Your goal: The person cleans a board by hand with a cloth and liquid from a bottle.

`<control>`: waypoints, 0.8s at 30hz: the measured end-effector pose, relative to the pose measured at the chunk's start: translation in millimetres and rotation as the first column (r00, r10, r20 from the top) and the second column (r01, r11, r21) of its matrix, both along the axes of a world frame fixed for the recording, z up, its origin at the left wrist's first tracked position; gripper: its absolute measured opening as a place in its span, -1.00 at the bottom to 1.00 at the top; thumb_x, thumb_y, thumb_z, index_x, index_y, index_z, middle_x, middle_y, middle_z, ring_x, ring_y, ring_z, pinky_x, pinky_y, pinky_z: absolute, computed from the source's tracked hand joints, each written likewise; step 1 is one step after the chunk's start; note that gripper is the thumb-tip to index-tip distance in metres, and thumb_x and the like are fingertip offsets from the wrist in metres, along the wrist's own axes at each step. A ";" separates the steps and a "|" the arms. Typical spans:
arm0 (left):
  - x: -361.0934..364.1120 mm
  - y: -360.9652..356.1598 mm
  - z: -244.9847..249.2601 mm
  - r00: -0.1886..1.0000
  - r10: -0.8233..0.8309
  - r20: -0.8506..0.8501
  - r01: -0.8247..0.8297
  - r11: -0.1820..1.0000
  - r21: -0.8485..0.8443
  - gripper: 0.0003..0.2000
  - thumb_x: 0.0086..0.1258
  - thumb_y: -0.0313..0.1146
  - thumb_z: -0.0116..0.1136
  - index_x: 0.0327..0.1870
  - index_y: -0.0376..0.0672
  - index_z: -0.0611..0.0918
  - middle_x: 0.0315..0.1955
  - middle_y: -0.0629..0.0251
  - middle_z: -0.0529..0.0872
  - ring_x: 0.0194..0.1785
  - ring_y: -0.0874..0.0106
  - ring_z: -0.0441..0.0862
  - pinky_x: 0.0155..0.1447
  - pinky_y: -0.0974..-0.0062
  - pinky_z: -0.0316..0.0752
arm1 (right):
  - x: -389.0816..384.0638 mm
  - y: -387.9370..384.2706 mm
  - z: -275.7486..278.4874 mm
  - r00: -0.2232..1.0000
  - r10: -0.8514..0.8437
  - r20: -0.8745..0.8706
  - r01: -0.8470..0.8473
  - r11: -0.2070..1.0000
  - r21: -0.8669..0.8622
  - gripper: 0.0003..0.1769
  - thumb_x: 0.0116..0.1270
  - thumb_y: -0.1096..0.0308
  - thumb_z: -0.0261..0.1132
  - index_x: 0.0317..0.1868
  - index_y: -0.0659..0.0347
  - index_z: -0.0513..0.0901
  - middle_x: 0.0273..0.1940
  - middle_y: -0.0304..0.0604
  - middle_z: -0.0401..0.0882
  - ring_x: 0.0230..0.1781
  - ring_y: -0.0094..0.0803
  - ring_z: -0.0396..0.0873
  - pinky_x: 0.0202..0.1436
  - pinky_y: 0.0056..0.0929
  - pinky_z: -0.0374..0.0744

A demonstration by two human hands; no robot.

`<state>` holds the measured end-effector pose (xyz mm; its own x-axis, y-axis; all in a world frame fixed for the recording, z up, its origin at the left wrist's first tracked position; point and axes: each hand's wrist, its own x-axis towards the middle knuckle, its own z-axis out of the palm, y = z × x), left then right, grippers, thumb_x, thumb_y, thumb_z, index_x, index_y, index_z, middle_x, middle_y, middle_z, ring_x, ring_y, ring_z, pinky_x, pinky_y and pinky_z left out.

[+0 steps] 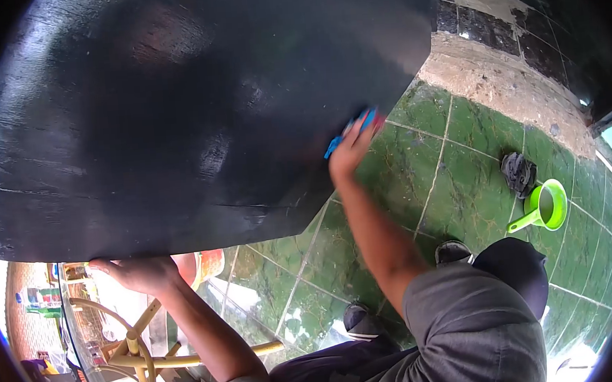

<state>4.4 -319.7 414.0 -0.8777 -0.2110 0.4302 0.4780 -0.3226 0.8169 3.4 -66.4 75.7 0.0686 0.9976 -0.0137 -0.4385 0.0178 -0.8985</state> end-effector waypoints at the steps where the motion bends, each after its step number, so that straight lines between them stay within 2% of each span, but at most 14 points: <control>1: 2.5 0.7 -0.2 1.000 -0.023 -0.009 0.023 1.000 -0.009 -0.28 0.64 0.30 -0.26 0.58 -0.07 0.26 0.57 0.17 0.22 0.59 0.12 0.15 0.65 -0.03 0.00 | 4.3 -53.1 -8.7 0.975 0.006 0.220 -0.008 1.000 0.010 -0.34 0.71 0.15 -0.03 0.60 0.42 0.11 0.60 0.23 0.05 0.49 -0.05 0.25 0.40 -0.24 0.34; 2: 5.6 4.1 0.9 1.000 -0.026 -0.004 0.026 1.000 -0.002 -0.27 0.64 0.30 -0.25 0.59 -0.07 0.26 0.57 0.18 0.23 0.59 0.12 0.15 0.65 -0.03 0.00 | 9.0 -106.0 -15.9 0.903 0.003 0.430 -0.013 1.000 0.019 -0.29 0.71 0.12 -0.07 0.61 0.47 0.03 0.64 0.34 -0.07 0.65 0.16 0.03 0.65 -0.06 0.10; 3: 9.7 8.1 2.6 1.000 -0.028 0.004 0.028 1.000 0.002 -0.27 0.63 0.30 -0.24 0.59 -0.07 0.26 0.57 0.18 0.23 0.59 0.12 0.15 0.65 -0.04 0.00 | 16.2 -157.4 -15.8 0.909 0.158 0.385 -0.143 0.987 -0.068 -0.23 0.69 0.04 -0.06 0.60 0.50 0.03 0.65 0.40 -0.18 0.69 0.27 -0.24 0.71 0.05 -0.25; 6: 11.2 5.0 3.3 0.998 -0.068 0.006 0.068 0.997 0.046 -0.25 0.61 0.28 -0.14 0.58 -0.14 0.28 0.54 0.13 0.29 0.56 0.15 0.22 0.65 0.04 0.02 | 41.7 -273.2 -1.2 0.823 0.508 0.253 -0.550 0.824 0.135 -0.14 0.53 0.00 0.21 0.56 0.47 0.16 0.57 0.41 0.06 0.59 0.53 -0.06 0.67 0.26 -0.06; 8: 10.7 -1.5 1.5 0.994 -0.111 -0.002 0.111 0.992 0.063 -0.25 0.61 0.26 -0.09 0.57 -0.17 0.29 0.52 0.11 0.33 0.55 0.17 0.25 0.65 0.08 0.04 | 37.0 -237.8 -7.6 0.838 0.251 0.484 -0.502 0.700 0.507 -0.16 0.43 0.07 0.31 0.54 0.41 0.25 0.53 0.42 0.13 0.56 0.55 0.00 0.63 0.39 -0.03; 10: 8.7 -3.8 0.4 0.986 -0.165 -0.015 0.166 0.985 0.049 -0.26 0.62 0.25 -0.09 0.57 -0.17 0.29 0.52 0.12 0.33 0.55 0.16 0.26 0.65 0.09 0.04 | 28.3 -160.8 -23.7 0.813 -0.028 0.581 -0.520 0.411 0.748 -0.17 0.24 0.19 0.40 0.50 0.28 0.38 0.51 0.41 0.19 0.56 0.52 0.06 0.56 0.57 -0.04; 12: 13.8 3.3 0.6 0.993 -0.110 -0.048 0.113 0.993 0.044 -0.26 0.62 0.24 -0.09 0.58 -0.18 0.27 0.53 0.12 0.32 0.55 0.17 0.25 0.65 0.11 0.05 | 28.6 -87.7 8.1 0.815 -0.085 0.574 -0.355 0.709 0.610 -0.26 0.37 0.22 0.27 0.46 0.50 0.36 0.50 0.48 0.19 0.57 0.54 0.03 0.61 0.46 -0.08; 13: 14.7 1.2 -1.4 0.993 -0.101 -0.054 0.103 0.993 0.049 -0.25 0.62 0.24 -0.09 0.58 -0.18 0.26 0.53 0.12 0.32 0.55 0.17 0.25 0.65 0.11 0.05 | 16.8 -58.0 7.1 0.915 -0.137 0.380 -0.113 0.817 0.566 -0.30 0.55 0.18 0.12 0.45 0.63 0.29 0.50 0.53 0.17 0.59 0.44 0.04 0.64 0.34 -0.07; 14: 14.8 0.9 -2.3 0.993 -0.097 -0.064 0.100 0.993 0.054 -0.25 0.62 0.24 -0.09 0.58 -0.19 0.26 0.53 0.12 0.31 0.55 0.17 0.25 0.65 0.12 0.04 | 2.5 -33.6 -4.2 0.887 -0.170 0.429 0.011 0.938 0.347 -0.31 0.66 0.13 -0.01 0.49 0.63 0.21 0.50 0.48 0.20 0.57 0.35 0.14 0.65 0.15 0.04; 17: 21.3 3.4 -1.9 0.995 -0.082 -0.064 0.085 0.995 0.050 -0.26 0.63 0.23 -0.09 0.58 -0.19 0.26 0.53 0.11 0.31 0.56 0.17 0.24 0.66 0.12 0.03 | 5.7 -19.7 8.2 1.000 0.012 0.014 -0.009 0.983 -0.181 -0.25 0.69 0.05 0.00 0.52 0.62 0.15 0.51 0.45 0.20 0.52 0.26 0.26 0.62 -0.05 0.16; 19: 18.6 5.2 -1.7 0.995 -0.056 -0.088 0.061 0.996 0.058 -0.26 0.62 0.23 -0.07 0.58 -0.19 0.27 0.53 0.10 0.31 0.56 0.16 0.24 0.66 0.11 0.02 | -1.6 -52.5 21.5 0.998 -0.068 0.008 0.068 0.978 -0.199 -0.22 0.69 0.05 0.01 0.55 0.63 0.08 0.56 0.45 0.09 0.60 0.14 0.16 0.64 -0.10 0.13; 21: 15.1 1.9 -5.0 0.994 -0.074 -0.074 0.079 0.995 0.058 -0.26 0.62 0.22 -0.06 0.57 -0.19 0.28 0.53 0.09 0.31 0.56 0.16 0.24 0.66 0.11 0.02 | 1.1 -151.0 29.9 0.887 0.021 0.461 -0.092 0.987 0.133 -0.12 0.65 0.08 0.07 0.59 0.61 -0.12 0.59 0.50 -0.05 0.64 0.21 0.02 0.66 0.01 0.02; 22: 9.9 -3.4 -6.0 0.993 -0.106 -0.059 0.110 0.992 0.059 -0.26 0.62 0.22 -0.06 0.57 -0.19 0.28 0.53 0.09 0.31 0.56 0.15 0.24 0.66 0.11 0.03 | 15.1 -195.8 44.2 0.868 0.305 0.392 -0.365 0.927 0.085 -0.04 0.61 0.03 0.07 0.58 0.66 -0.18 0.62 0.55 -0.33 0.69 0.33 -0.32 0.71 0.03 -0.32; 24: 6.0 -7.9 -5.0 0.990 -0.133 -0.045 0.135 0.989 0.051 -0.26 0.61 0.22 -0.05 0.57 -0.19 0.28 0.53 0.08 0.31 0.55 0.15 0.25 0.66 0.10 0.04 | 38.0 -243.0 40.2 0.795 0.167 0.583 -0.535 0.645 0.545 -0.03 0.61 -0.02 0.04 0.57 0.68 -0.16 0.59 0.62 -0.27 0.66 0.42 -0.26 0.70 0.10 -0.30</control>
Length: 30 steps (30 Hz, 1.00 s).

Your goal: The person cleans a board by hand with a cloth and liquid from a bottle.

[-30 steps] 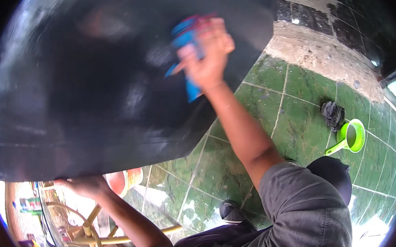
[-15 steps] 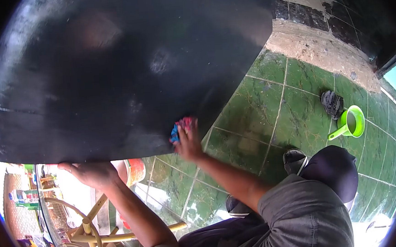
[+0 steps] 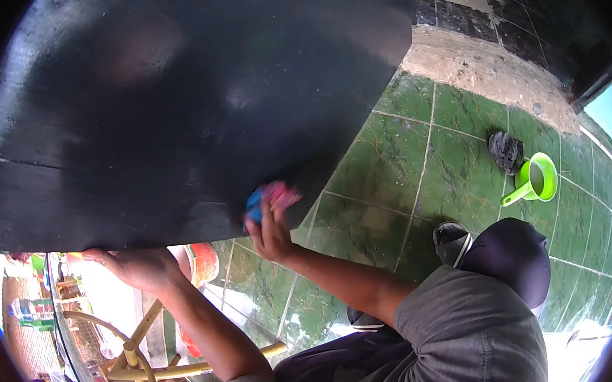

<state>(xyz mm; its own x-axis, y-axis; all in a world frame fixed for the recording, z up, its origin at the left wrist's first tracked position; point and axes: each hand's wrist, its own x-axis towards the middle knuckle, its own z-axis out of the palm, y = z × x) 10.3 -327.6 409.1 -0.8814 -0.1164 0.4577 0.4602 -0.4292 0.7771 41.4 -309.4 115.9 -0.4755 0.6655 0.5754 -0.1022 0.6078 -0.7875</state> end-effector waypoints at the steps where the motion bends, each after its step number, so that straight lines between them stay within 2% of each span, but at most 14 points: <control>1: -0.2 -0.9 0.3 1.000 0.004 0.001 -0.004 1.000 -0.009 -0.26 0.61 0.22 -0.05 0.57 -0.19 0.28 0.53 0.08 0.32 0.55 0.14 0.26 0.66 0.10 0.05 | 0.4 13.5 0.1 0.999 -0.020 -0.034 0.018 0.999 -0.050 -0.09 0.61 0.04 0.05 0.54 0.71 -0.09 0.58 0.63 -0.24 0.64 0.45 -0.21 0.68 0.20 -0.28; 3: 2.1 2.6 1.6 1.000 0.026 0.015 -0.026 1.000 -0.016 -0.26 0.61 0.23 -0.06 0.57 -0.20 0.28 0.53 0.08 0.31 0.55 0.15 0.27 0.66 0.09 0.05 | -2.3 66.8 -1.6 0.993 -0.064 -0.099 0.048 0.987 -0.155 -0.21 0.61 0.16 0.06 0.48 0.76 0.06 0.56 0.65 -0.16 0.61 0.51 -0.13 0.63 0.40 -0.24; 5: 10.1 10.6 4.5 0.997 0.071 -0.007 -0.071 0.993 -0.096 -0.22 0.61 0.29 -0.14 0.61 -0.15 0.21 0.58 0.11 0.22 0.59 0.13 0.17 0.67 0.03 -0.03 | -29.9 130.6 -30.9 0.880 -0.410 -0.238 0.296 0.867 -0.401 -0.32 0.63 0.19 0.05 0.46 0.68 0.21 0.55 0.59 -0.03 0.61 0.54 -0.13 0.63 0.40 -0.24; 6: 11.2 13.4 3.3 0.995 0.097 -0.019 -0.098 0.987 -0.128 -0.20 0.61 0.32 -0.19 0.63 -0.13 0.18 0.60 0.13 0.17 0.61 0.12 0.13 0.67 0.00 -0.07 | -43.1 167.0 -61.8 0.821 -0.544 -0.171 0.456 0.807 -0.376 -0.41 0.65 0.23 0.02 0.47 0.56 0.30 0.56 0.47 0.07 0.61 0.40 -0.02 0.67 0.24 -0.13; 8: 6.7 12.1 0.8 0.995 0.094 -0.036 -0.098 0.987 -0.130 -0.20 0.61 0.32 -0.19 0.63 -0.14 0.16 0.61 0.12 0.16 0.61 0.12 0.12 0.68 0.01 -0.07 | -47.4 237.8 -89.5 0.810 -0.586 -0.019 0.417 0.599 -0.683 -0.41 0.66 0.23 0.02 0.53 0.44 0.27 0.55 0.39 0.15 0.58 0.26 0.16 0.66 0.07 0.05; 11: 3.5 14.1 1.4 0.992 0.114 -0.043 -0.119 0.985 -0.128 -0.21 0.62 0.30 -0.20 0.63 -0.15 0.17 0.61 0.11 0.16 0.61 0.12 0.13 0.68 0.03 -0.06 | -54.2 256.7 -133.1 0.765 -0.639 0.086 0.475 0.468 -0.746 -0.39 0.67 0.20 0.04 0.54 0.43 0.27 0.57 0.25 0.18 0.52 0.10 0.31 0.51 -0.10 0.36; 13: 2.5 15.4 0.3 0.990 0.133 -0.038 -0.136 0.982 -0.128 -0.21 0.62 0.30 -0.20 0.63 -0.15 0.18 0.60 0.11 0.17 0.60 0.12 0.13 0.68 0.04 -0.05 | -70.1 225.7 -168.6 0.710 -0.683 -0.172 0.111 0.350 -0.930 -0.34 0.67 0.20 0.05 0.62 0.33 0.15 0.59 0.10 0.19 0.49 -0.05 0.34 0.35 -0.25 0.52; 15: 1.7 13.2 -0.6 0.989 0.148 -0.030 -0.151 0.978 -0.144 -0.20 0.62 0.31 -0.20 0.62 -0.16 0.20 0.59 0.11 0.18 0.60 0.12 0.14 0.67 0.06 -0.03 | -44.5 151.5 -99.3 0.757 -0.652 -0.046 -0.090 -0.035 -0.995 -0.37 0.69 0.19 0.01 0.67 0.03 0.13 0.51 -0.19 0.26 0.18 -0.39 0.48 0.19 -0.48 0.50; 16: 0.3 12.0 -0.4 0.989 0.147 -0.019 -0.148 0.979 -0.139 -0.20 0.61 0.32 -0.19 0.61 -0.16 0.22 0.59 0.11 0.19 0.60 0.11 0.15 0.67 0.05 -0.02 | -83.4 98.5 -180.8 0.604 -0.792 -0.090 -0.060 0.067 -0.996 -0.39 0.69 0.11 -0.03 0.67 -0.10 0.14 0.47 -0.26 0.33 0.11 -0.45 0.51 0.01 -0.55 0.49; 20: 3.1 17.1 2.2 0.991 0.134 0.027 -0.131 0.987 -0.088 -0.19 0.60 0.32 -0.16 0.61 -0.17 0.22 0.58 0.08 0.21 0.60 0.09 0.16 0.67 0.01 -0.02 | -66.6 24.4 -194.4 0.942 -0.314 0.122 -0.049 -0.487 -0.872 -0.43 0.66 -0.05 -0.04 0.53 -0.04 0.38 0.32 -0.25 0.56 0.15 -0.38 0.57 0.18 -0.32 0.53; 22: 4.2 18.4 1.9 0.989 0.139 0.044 -0.137 0.989 -0.064 -0.20 0.60 0.32 -0.16 0.60 -0.16 0.23 0.58 0.09 0.21 0.59 0.09 0.17 0.67 -0.01 -0.01 | -47.4 57.3 -172.6 0.967 -0.212 0.144 0.018 -0.503 -0.864 -0.41 0.67 -0.05 -0.07 0.52 0.08 0.37 0.35 -0.14 0.54 0.25 -0.26 0.54 0.33 -0.23 0.48; 25: -0.9 15.6 -0.6 0.988 0.155 0.023 -0.153 0.985 -0.074 -0.22 0.59 0.33 -0.16 0.59 -0.11 0.28 0.57 0.13 0.24 0.58 0.09 0.18 0.65 -0.04 0.01 | -56.9 170.9 -166.4 0.899 -0.378 0.221 0.162 -0.182 -0.970 -0.33 0.69 0.00 -0.09 0.51 0.41 0.30 0.49 0.22 0.35 0.46 -0.04 0.43 0.51 -0.13 0.39; 27: -5.0 14.9 -1.4 0.985 0.173 -0.013 -0.173 0.979 -0.110 -0.23 0.60 0.32 -0.16 0.58 -0.12 0.28 0.57 0.13 0.24 0.58 0.09 0.17 0.65 -0.04 0.00 | -54.4 233.8 -182.8 0.882 -0.447 0.150 0.167 0.000 -0.986 -0.35 0.68 0.03 -0.03 0.49 0.41 0.31 0.49 0.29 0.33 0.46 0.09 0.40 0.51 -0.13 0.39; 30: -10.1 8.0 -4.6 0.987 0.155 -0.039 -0.158 0.982 -0.107 -0.23 0.60 0.32 -0.15 0.59 -0.11 0.28 0.57 0.13 0.24 0.59 0.10 0.17 0.65 -0.03 -0.01 | -54.3 217.0 -174.5 0.843 -0.506 0.182 0.341 0.240 -0.909 -0.36 0.67 0.07 0.00 0.49 0.44 0.29 0.47 0.35 0.33 0.45 0.18 0.39 0.51 -0.13 0.38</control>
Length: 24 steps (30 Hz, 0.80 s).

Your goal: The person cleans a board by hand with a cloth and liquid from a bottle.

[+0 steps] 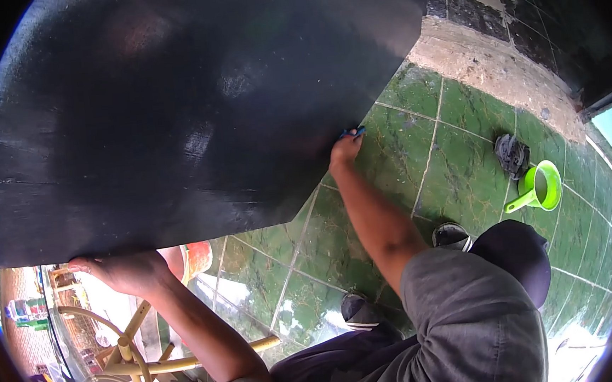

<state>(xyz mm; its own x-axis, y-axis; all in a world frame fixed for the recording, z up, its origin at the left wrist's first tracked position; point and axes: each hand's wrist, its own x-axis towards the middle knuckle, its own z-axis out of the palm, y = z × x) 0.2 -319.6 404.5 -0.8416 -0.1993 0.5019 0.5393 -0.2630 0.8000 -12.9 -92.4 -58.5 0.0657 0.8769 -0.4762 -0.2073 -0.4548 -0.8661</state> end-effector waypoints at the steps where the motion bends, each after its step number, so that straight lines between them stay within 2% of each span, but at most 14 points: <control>1: 0.9 -0.7 -0.9 1.000 -0.005 0.007 0.005 1.000 0.006 -0.22 0.60 0.32 -0.16 0.59 -0.13 0.26 0.57 0.11 0.24 0.59 0.10 0.17 0.66 -0.02 -0.02 | -0.8 -25.9 4.4 0.994 -0.033 0.105 0.026 0.997 0.068 -0.36 0.67 0.09 0.01 0.49 0.45 0.29 0.46 0.37 0.33 0.44 0.21 0.38 0.51 -0.13 0.37; 4: 3.0 3.0 1.3 0.999 -0.024 0.023 0.024 1.000 0.000 -0.19 0.60 0.32 -0.18 0.61 -0.17 0.21 0.58 0.06 0.22 0.60 0.10 0.16 0.68 0.01 -0.04 | -7.3 -154.9 22.1 0.997 0.011 0.075 -0.009 1.000 -0.024 -0.40 0.71 0.14 -0.05 0.50 0.47 0.25 0.43 0.37 0.37 0.45 0.11 0.39 0.54 -0.12 0.33; 6: 7.4 7.9 2.8 0.999 -0.021 0.038 0.021 1.000 -0.001 -0.19 0.60 0.33 -0.18 0.61 -0.17 0.21 0.58 0.07 0.23 0.61 0.10 0.15 0.68 0.01 -0.05 | 0.4 -244.7 56.8 0.985 0.052 -0.165 -0.111 0.923 -0.369 -0.35 0.70 0.06 -0.04 0.57 0.35 0.18 0.50 0.17 0.34 0.47 -0.08 0.40 0.53 -0.09 0.34; 7: 9.1 9.9 2.6 0.999 -0.036 0.038 0.036 0.999 0.003 -0.18 0.59 0.33 -0.19 0.62 -0.17 0.20 0.58 0.07 0.23 0.61 0.10 0.15 0.68 0.01 -0.05 | -3.8 -293.0 34.9 0.962 0.123 -0.243 -0.264 0.649 -0.714 -0.41 0.65 -0.04 -0.02 0.41 0.23 0.42 0.27 0.08 0.60 0.24 -0.08 0.62 0.24 -0.03 0.60; 8: 10.9 9.9 2.1 0.998 -0.046 0.039 0.045 0.999 0.010 -0.18 0.59 0.34 -0.20 0.62 -0.16 0.20 0.58 0.08 0.23 0.61 0.11 0.15 0.68 0.02 -0.05 | 6.9 -324.4 16.4 0.802 0.170 -0.572 -0.588 0.396 -0.706 -0.48 0.62 -0.08 -0.01 0.25 0.18 0.51 0.08 0.04 0.66 0.04 -0.08 0.68 0.03 -0.04 0.66; 9: 11.7 7.1 2.5 0.998 -0.046 0.037 0.046 0.999 0.018 -0.18 0.59 0.34 -0.20 0.62 -0.16 0.19 0.58 0.08 0.23 0.61 0.11 0.15 0.69 0.02 -0.06 | 13.1 -344.2 9.6 0.544 0.114 -0.831 -0.838 0.108 -0.534 -0.51 0.60 -0.11 0.00 0.08 0.13 0.59 -0.12 0.00 0.73 -0.16 -0.09 0.74 -0.17 -0.05 0.71; 10: 8.8 3.7 2.6 0.995 -0.097 0.034 0.097 0.995 0.010 -0.18 0.60 0.33 -0.22 0.63 -0.15 0.18 0.60 0.10 0.21 0.62 0.11 0.14 0.69 0.03 -0.06 | 23.9 -339.9 60.4 0.651 0.153 -0.743 -0.758 0.082 -0.647 -0.61 0.62 0.09 -0.05 -0.21 0.14 0.59 -0.32 -0.06 0.68 -0.37 -0.13 0.69 -0.35 -0.12 0.68; 12: 2.2 -7.4 0.4 0.986 -0.163 0.034 0.163 0.987 0.000 -0.20 0.62 0.32 -0.24 0.64 -0.14 0.17 0.62 0.13 0.17 0.63 0.11 0.11 0.69 0.06 -0.06 | 43.0 -338.2 76.9 0.515 0.533 -0.671 -0.828 0.108 -0.550 -0.61 0.61 0.06 0.02 -0.24 0.16 0.58 -0.38 -0.12 0.66 -0.35 -0.17 0.70 -0.39 -0.19 0.70; 13: -1.2 -10.2 1.2 0.983 -0.180 0.032 0.180 0.984 0.012 -0.21 0.64 0.29 -0.23 0.65 -0.17 0.15 0.63 0.14 0.15 0.63 0.14 0.11 0.69 0.09 -0.07 | 49.3 -338.4 63.2 0.475 0.679 -0.560 -0.857 0.211 -0.470 -0.60 0.59 0.02 0.06 -0.26 0.15 0.58 -0.40 -0.15 0.64 -0.37 -0.23 0.69 -0.40 -0.22 0.69; 15: -10.3 -13.9 3.1 0.975 -0.223 0.003 0.223 0.975 0.019 -0.23 0.66 0.22 -0.18 0.64 -0.22 0.14 0.63 0.15 0.15 0.63 0.18 0.13 0.70 0.15 -0.07 | 69.6 -322.2 51.0 0.493 0.814 -0.309 -0.857 0.393 -0.333 -0.58 0.54 -0.06 0.14 -0.32 0.09 0.57 -0.44 -0.22 0.62 -0.42 -0.35 0.64 -0.42 -0.30 0.61; 18: -26.0 -21.2 2.1 0.957 -0.280 -0.079 0.281 0.960 0.000 -0.26 0.68 0.13 -0.11 0.62 -0.28 0.16 0.61 0.15 0.21 0.62 0.24 0.16 0.70 0.23 -0.05 | 95.6 -252.3 19.5 0.412 0.894 -0.173 -0.910 0.396 -0.120 -0.63 0.48 -0.05 0.21 -0.38 0.03 0.55 -0.43 -0.32 0.58 -0.47 -0.45 0.54 -0.41 -0.41 0.43; 20: -34.2 -25.4 0.8 0.940 -0.335 -0.071 0.339 0.940 0.049 -0.32 0.71 0.05 -0.13 0.59 -0.33 0.20 0.59 0.14 0.24 0.60 0.28 0.19 0.69 0.27 -0.03 | 97.9 -228.2 -36.6 0.464 0.728 -0.505 -0.872 0.476 -0.115 -0.74 0.41 0.06 0.25 -0.32 0.03 0.59 -0.46 -0.37 0.52 -0.45 -0.40 0.52 -0.40 -0.41 0.37; 22: -32.4 -23.0 2.7 0.953 -0.289 -0.095 0.293 0.955 0.035 -0.33 0.72 0.05 -0.14 0.58 -0.34 0.23 0.57 0.15 0.28 0.59 0.30 0.22 0.68 0.30 0.00 | 97.3 -203.3 -40.5 0.391 0.554 -0.735 -0.896 0.411 -0.168 -0.85 0.38 0.18 0.24 -0.32 0.01 0.59 -0.46 -0.41 0.46 -0.42 -0.43 0.52 -0.35 -0.41 0.46; 24: -26.4 -24.5 5.5 0.937 -0.341 -0.072 0.343 0.939 0.030 -0.33 0.71 0.07 -0.14 0.56 -0.35 0.25 0.54 0.15 0.33 0.56 0.32 0.27 0.67 0.32 0.05 | 82.5 -193.4 -35.2 0.393 0.482 -0.783 -0.901 0.371 -0.224 -0.96 0.34 0.31 0.23 -0.26 0.02 0.60 -0.41 -0.39 0.46 -0.39 -0.43 0.52 -0.25 -0.39 0.57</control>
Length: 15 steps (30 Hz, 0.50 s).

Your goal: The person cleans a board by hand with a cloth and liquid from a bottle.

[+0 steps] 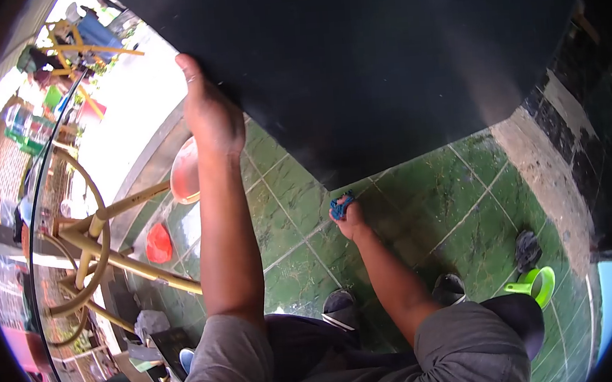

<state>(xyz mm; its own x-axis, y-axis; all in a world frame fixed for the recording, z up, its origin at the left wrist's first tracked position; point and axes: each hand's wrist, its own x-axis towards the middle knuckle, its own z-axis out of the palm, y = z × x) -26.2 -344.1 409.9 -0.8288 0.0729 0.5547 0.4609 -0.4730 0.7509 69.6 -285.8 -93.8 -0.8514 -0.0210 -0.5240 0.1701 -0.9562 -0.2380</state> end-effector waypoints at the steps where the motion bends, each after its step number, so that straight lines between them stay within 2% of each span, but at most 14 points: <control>1: -1.3 -1.7 -0.6 0.999 -0.032 0.016 0.032 0.999 0.018 -0.40 0.72 0.04 -0.12 0.55 -0.24 0.29 0.49 0.21 0.39 0.54 0.30 0.30 0.65 0.23 0.07 | -9.4 -0.1 0.4 0.998 0.002 0.056 -0.005 0.999 0.043 -0.93 0.32 0.37 0.23 -0.20 0.04 0.61 -0.35 -0.34 0.50 -0.37 -0.42 0.53 -0.18 -0.36 0.62; 2: -0.1 -3.3 -0.3 0.999 -0.042 0.028 0.042 0.999 0.023 -0.40 0.71 0.04 -0.12 0.55 -0.22 0.30 0.49 0.22 0.40 0.53 0.31 0.31 0.64 0.23 0.11 | -18.1 -0.2 1.2 0.994 -0.001 0.108 -0.008 0.996 0.087 -0.86 0.30 0.43 0.23 -0.14 0.05 0.62 -0.29 -0.30 0.53 -0.35 -0.41 0.55 -0.10 -0.34 0.68; 3: -1.0 -7.6 -2.6 0.997 -0.067 0.038 0.067 0.998 0.014 -0.40 0.71 0.04 -0.11 0.55 -0.21 0.30 0.49 0.23 0.40 0.53 0.32 0.31 0.64 0.23 0.12 | -26.6 0.9 2.6 0.990 0.046 0.130 -0.063 0.990 0.128 -0.73 0.31 0.51 0.22 0.01 0.12 0.60 -0.09 -0.20 0.59 -0.22 -0.37 0.62 0.01 -0.26 0.76; 6: 3.8 -16.4 -0.6 0.982 -0.177 0.062 0.177 0.984 -0.007 -0.41 0.71 0.05 -0.12 0.54 -0.21 0.30 0.49 0.25 0.40 0.54 0.32 0.31 0.63 0.22 0.15 | -36.9 8.0 87.2 0.962 0.149 0.228 -0.224 0.910 0.349 -0.78 0.39 0.47 0.18 0.01 0.20 0.64 -0.09 -0.17 0.65 -0.22 -0.33 0.69 -0.11 -0.31 0.77; 9: 2.1 -24.7 1.4 0.953 -0.284 0.109 0.286 0.958 -0.008 -0.39 0.72 0.02 -0.13 0.58 -0.21 0.25 0.54 0.25 0.34 0.58 0.31 0.27 0.64 0.21 0.11 | -44.0 21.4 128.1 0.919 0.384 0.089 -0.381 0.808 0.450 -0.78 0.47 0.39 0.16 -0.05 0.33 0.65 -0.16 -0.08 0.69 -0.26 -0.27 0.74 -0.19 -0.36 0.77; 12: -10.4 -33.6 1.5 0.930 -0.351 0.110 0.356 0.934 -0.027 -0.36 0.72 0.02 -0.15 0.61 -0.25 0.20 0.59 0.23 0.27 0.63 0.31 0.18 0.67 0.24 0.03 | -39.7 34.1 231.4 0.915 0.403 -0.013 -0.333 0.772 0.541 -0.72 0.49 0.38 0.13 -0.06 0.45 0.66 -0.21 0.03 0.72 -0.30 -0.23 0.77 -0.18 -0.36 0.78; 14: -13.5 -31.6 1.3 0.928 -0.356 0.106 0.361 0.932 -0.034 -0.36 0.74 0.01 -0.19 0.62 -0.31 0.19 0.61 0.19 0.22 0.66 0.33 0.10 0.69 0.31 -0.07 | -39.4 43.1 308.3 0.906 0.400 -0.137 -0.280 0.811 0.514 -0.69 0.48 0.41 0.10 -0.01 0.52 0.64 -0.16 0.11 0.75 -0.22 -0.19 0.79 -0.14 -0.33 0.78; 15: -14.2 -31.2 1.3 0.925 -0.363 0.114 0.368 0.930 -0.024 -0.35 0.74 0.02 -0.22 0.61 -0.31 0.19 0.60 0.18 0.22 0.66 0.34 0.09 0.70 0.33 -0.10 | -37.9 49.9 347.8 0.885 0.387 -0.258 -0.218 0.835 0.506 -0.69 0.46 0.44 0.11 0.01 0.53 0.64 -0.13 0.12 0.75 -0.20 -0.15 0.80 -0.10 -0.32 0.78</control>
<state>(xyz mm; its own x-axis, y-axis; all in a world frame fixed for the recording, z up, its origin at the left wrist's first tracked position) -40.4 -375.3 411.3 -0.7934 0.4042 0.4551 0.1796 -0.5590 0.8095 31.6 -235.8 254.0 -0.9645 -0.1419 -0.2229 0.2612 -0.6393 -0.7232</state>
